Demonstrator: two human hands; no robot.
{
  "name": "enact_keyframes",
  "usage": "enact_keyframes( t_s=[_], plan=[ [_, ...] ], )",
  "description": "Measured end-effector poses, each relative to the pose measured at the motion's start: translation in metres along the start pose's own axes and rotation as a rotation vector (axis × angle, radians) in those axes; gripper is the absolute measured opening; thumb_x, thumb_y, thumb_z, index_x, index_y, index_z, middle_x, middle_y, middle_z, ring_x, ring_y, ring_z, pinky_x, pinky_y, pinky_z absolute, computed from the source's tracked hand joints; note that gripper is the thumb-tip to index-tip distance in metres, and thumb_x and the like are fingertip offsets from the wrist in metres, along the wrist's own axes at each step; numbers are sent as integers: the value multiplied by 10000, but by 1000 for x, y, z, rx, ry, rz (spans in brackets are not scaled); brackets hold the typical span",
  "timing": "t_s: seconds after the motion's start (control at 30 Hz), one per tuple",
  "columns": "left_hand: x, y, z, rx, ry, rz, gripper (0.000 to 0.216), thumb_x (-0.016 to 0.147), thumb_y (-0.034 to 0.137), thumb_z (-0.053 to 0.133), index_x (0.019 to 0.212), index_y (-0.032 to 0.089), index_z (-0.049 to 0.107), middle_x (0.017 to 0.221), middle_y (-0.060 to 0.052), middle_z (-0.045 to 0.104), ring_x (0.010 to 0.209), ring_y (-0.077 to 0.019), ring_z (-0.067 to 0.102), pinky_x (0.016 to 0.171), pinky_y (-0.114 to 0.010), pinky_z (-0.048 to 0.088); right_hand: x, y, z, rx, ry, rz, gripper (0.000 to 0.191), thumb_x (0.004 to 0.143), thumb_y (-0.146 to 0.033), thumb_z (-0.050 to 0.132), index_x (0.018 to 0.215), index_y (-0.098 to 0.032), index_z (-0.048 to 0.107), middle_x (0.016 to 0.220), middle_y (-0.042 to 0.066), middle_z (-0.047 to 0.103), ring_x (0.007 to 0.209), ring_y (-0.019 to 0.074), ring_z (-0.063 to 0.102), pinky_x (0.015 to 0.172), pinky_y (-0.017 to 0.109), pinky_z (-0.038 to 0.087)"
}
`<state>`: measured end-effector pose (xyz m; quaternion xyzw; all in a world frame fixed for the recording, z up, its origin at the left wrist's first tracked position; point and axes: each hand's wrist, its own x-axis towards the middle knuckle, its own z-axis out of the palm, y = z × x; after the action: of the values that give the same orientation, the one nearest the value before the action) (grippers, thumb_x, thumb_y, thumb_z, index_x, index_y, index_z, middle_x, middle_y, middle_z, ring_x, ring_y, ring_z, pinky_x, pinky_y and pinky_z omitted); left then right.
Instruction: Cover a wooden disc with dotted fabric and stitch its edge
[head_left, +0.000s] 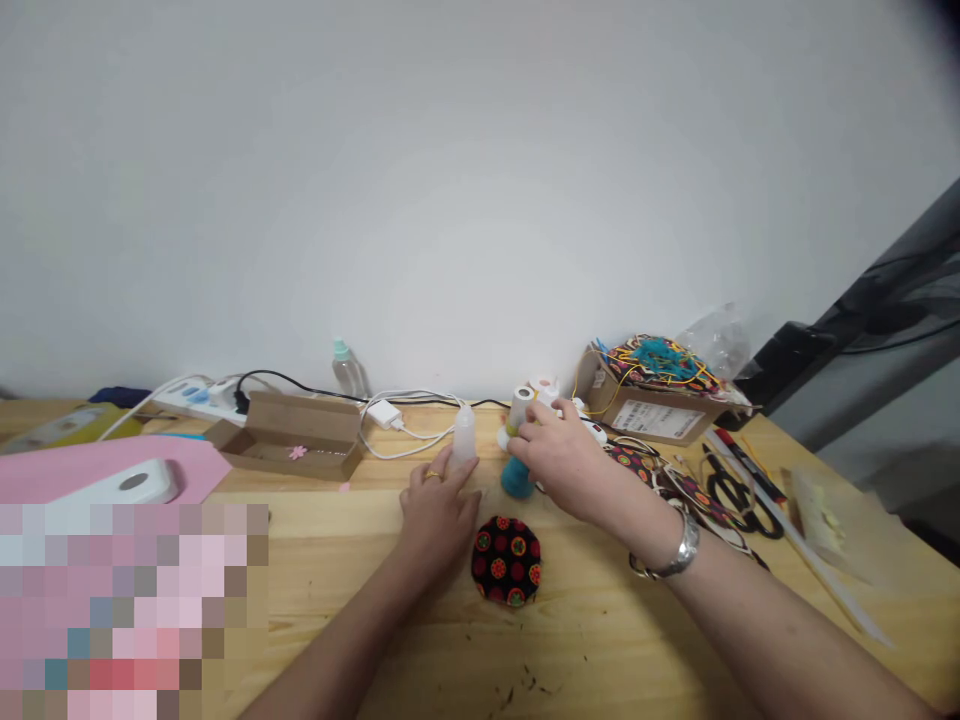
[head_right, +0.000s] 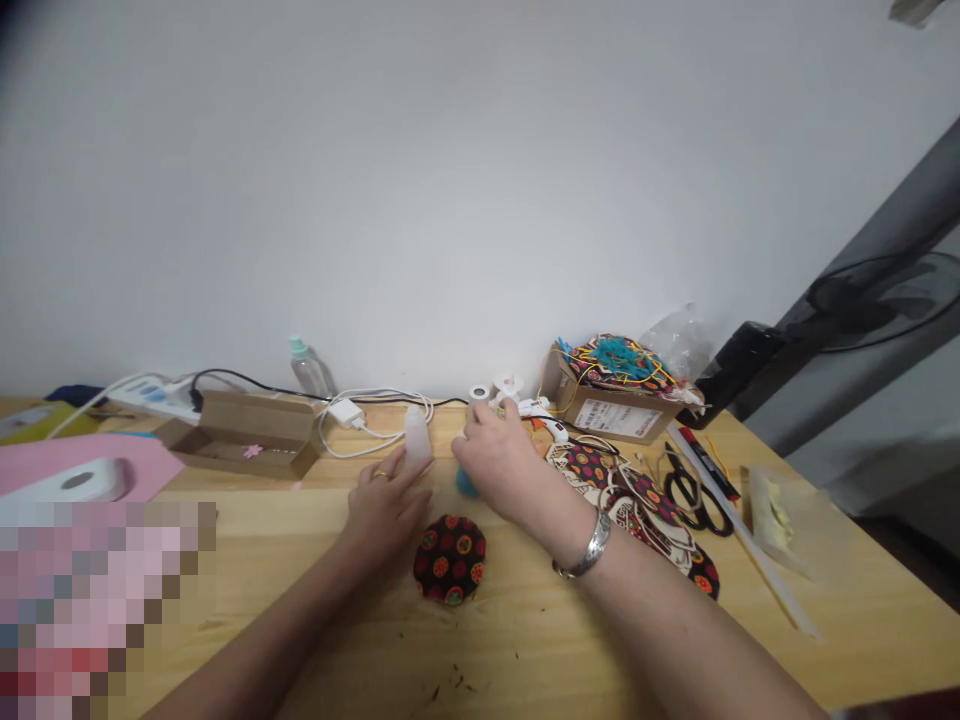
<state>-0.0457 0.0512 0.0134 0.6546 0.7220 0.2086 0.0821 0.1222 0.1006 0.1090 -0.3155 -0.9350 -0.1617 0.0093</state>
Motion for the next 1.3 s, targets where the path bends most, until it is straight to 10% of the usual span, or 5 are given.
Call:
enact_keyframes(
  t_s=[0.77, 0.9, 1.03, 1.2, 1.3],
  plan=[
    [38, 18, 6, -614, 30, -68, 483, 640, 48, 495, 1097, 151, 613, 1415, -129, 353, 1212, -309, 385, 986, -435, 310, 11, 18, -9, -1, 77, 103, 169, 806, -112, 507, 950, -169, 575, 945, 102, 611, 925, 262, 499, 689, 347, 348],
    [29, 30, -10, -957, -150, -54, 697, 656, 120, 514, 1332, 206, 370, 1280, -126, 493, 759, -179, 598, 632, -314, 458, -1, 22, -38, 26, 180, 138, 187, 801, -109, 517, 971, -167, 570, 928, 92, 602, 908, 243, 484, 683, 323, 339],
    [15, 48, -24, -1211, -376, 5, 457, 747, 240, 522, 1201, 200, 496, 900, -64, 624, 549, -101, 522, 503, -231, 377, -11, 25, -64, 104, 316, 167, 248, 819, -178, 547, 1066, -164, 534, 982, 84, 594, 925, 234, 469, 705, 315, 351],
    [-40, 57, -40, -1236, -583, -38, 246, 827, 365, 503, 726, 156, 584, 496, 52, 395, 457, -78, 341, 446, -201, 263, -16, 29, -62, 86, 375, 269, 281, 827, -218, 546, 1098, -156, 504, 938, 79, 594, 880, 234, 481, 678, 316, 355],
    [-81, 54, -52, -1080, -676, -50, 301, 831, 446, 467, 833, 195, 633, 488, 59, 377, 462, -97, 349, 454, -208, 276, -9, 26, -41, 73, 214, 256, 185, 815, -169, 522, 999, -155, 538, 897, 85, 602, 858, 239, 491, 674, 322, 362]
  ],
)
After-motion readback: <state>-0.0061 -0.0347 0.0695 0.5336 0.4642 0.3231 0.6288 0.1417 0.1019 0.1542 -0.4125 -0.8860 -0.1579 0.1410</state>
